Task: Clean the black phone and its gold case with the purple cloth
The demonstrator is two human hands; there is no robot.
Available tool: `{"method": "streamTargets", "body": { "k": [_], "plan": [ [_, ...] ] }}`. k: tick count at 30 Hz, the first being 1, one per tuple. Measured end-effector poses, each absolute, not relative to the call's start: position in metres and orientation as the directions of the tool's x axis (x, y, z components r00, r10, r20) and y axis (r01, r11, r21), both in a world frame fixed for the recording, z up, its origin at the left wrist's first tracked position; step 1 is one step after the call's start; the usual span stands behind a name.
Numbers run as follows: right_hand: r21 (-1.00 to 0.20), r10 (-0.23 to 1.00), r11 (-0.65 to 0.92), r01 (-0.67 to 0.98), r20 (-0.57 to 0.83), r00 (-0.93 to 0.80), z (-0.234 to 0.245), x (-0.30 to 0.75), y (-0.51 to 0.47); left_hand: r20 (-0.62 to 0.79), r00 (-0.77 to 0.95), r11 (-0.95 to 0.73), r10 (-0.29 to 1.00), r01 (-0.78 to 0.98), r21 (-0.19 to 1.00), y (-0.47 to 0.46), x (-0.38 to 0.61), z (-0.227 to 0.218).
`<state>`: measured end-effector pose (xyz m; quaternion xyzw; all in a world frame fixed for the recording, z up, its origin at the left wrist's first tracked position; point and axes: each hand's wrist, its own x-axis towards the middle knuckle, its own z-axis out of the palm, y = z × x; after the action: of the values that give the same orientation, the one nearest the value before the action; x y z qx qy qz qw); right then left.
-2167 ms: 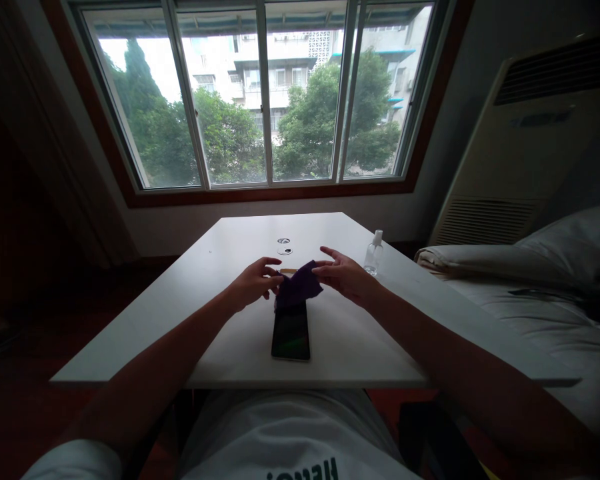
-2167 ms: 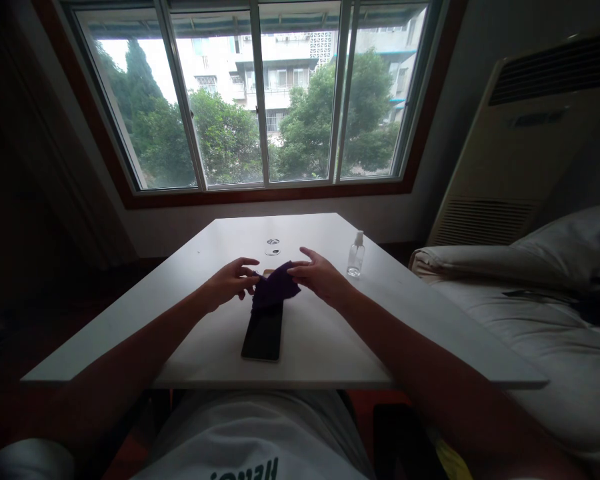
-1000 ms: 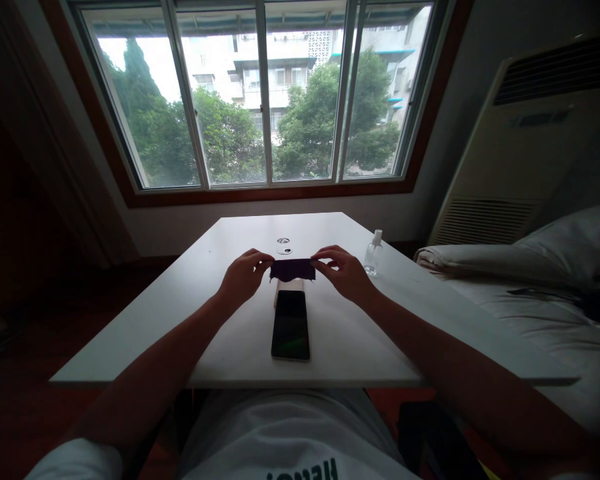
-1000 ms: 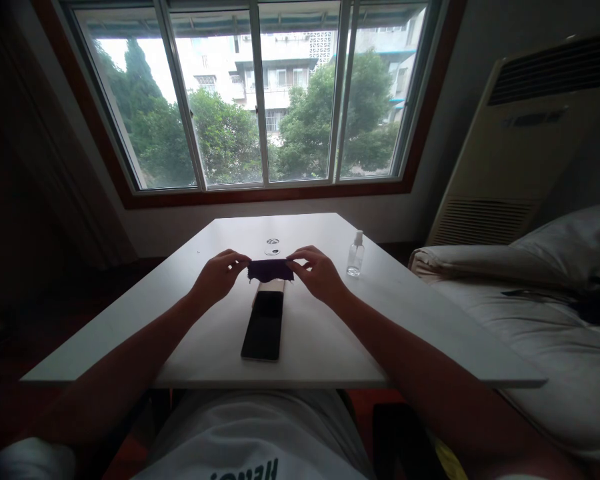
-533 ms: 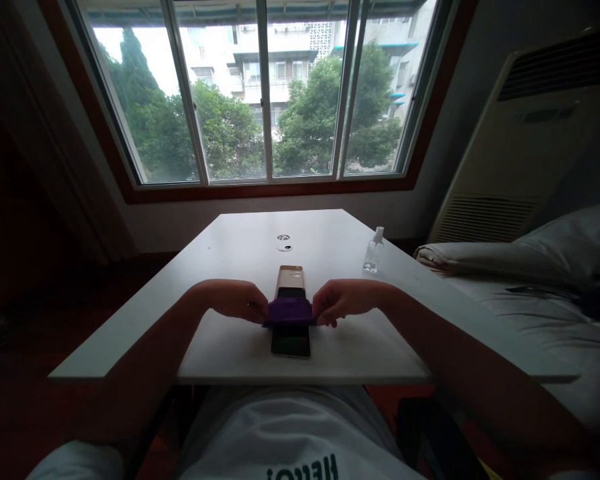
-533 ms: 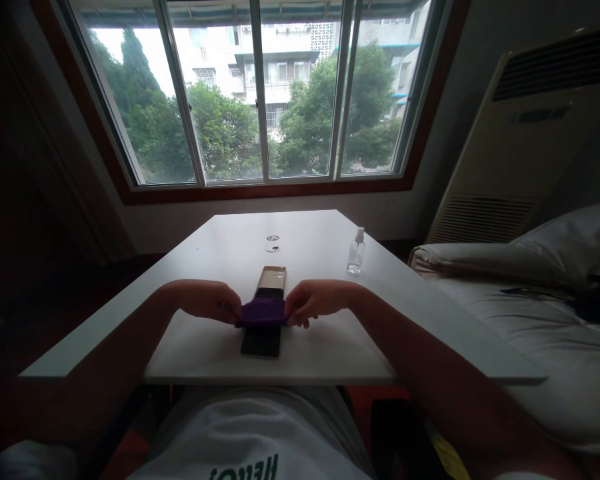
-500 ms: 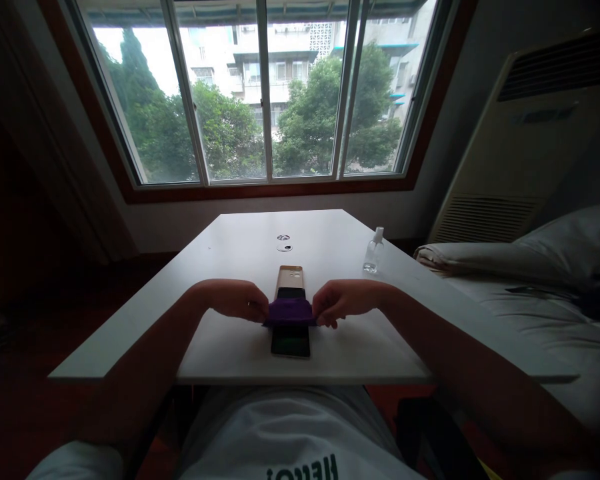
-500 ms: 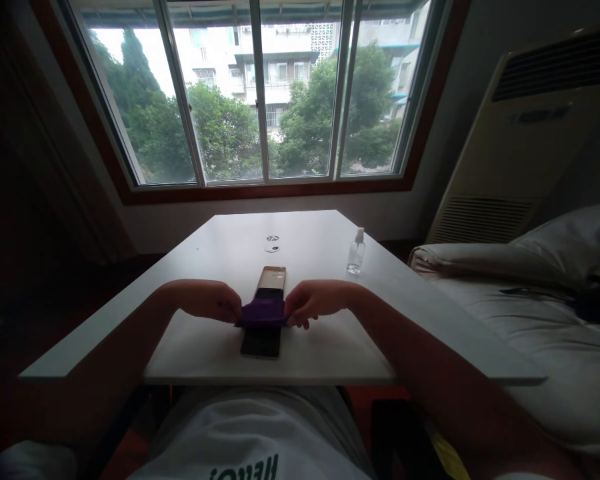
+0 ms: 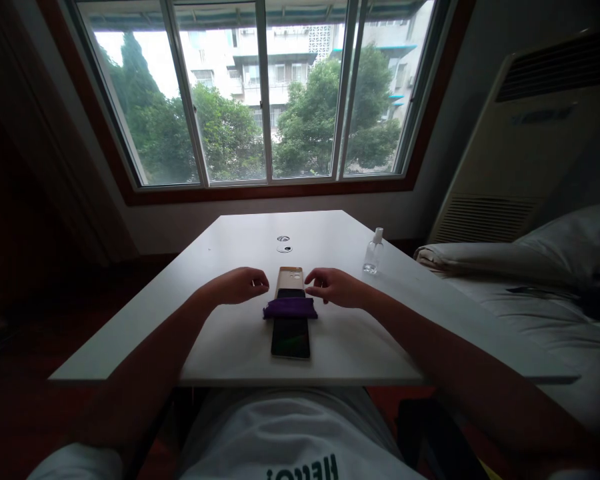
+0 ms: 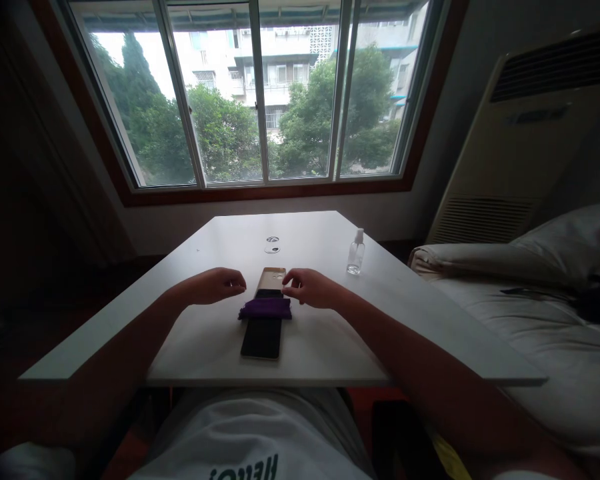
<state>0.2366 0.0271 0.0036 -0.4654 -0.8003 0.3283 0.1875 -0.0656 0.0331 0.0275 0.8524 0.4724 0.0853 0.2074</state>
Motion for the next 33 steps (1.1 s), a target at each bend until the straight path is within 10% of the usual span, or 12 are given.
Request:
{"method": "streamTargets", "body": {
  "k": [9,17,33],
  "plan": [
    [-0.536,0.698,0.696,0.477,0.351,-0.624,-0.006,0.214,0.008,0.025,0.533,-0.478,0.846,0.737,0.477,0.020,-0.042,0.015],
    [-0.681,0.828,0.445,0.582,0.067,-0.556,-0.019,0.212,0.019,-0.003,0.553,-0.498,0.833,0.753,0.430,0.031,-0.041,-0.005],
    [-0.839,0.882,0.342,0.422,0.132,-0.451,-0.029,0.200,0.033,-0.044,0.508,-0.386,0.860,0.705,0.595,0.037,-0.036,-0.009]
  ]
}}
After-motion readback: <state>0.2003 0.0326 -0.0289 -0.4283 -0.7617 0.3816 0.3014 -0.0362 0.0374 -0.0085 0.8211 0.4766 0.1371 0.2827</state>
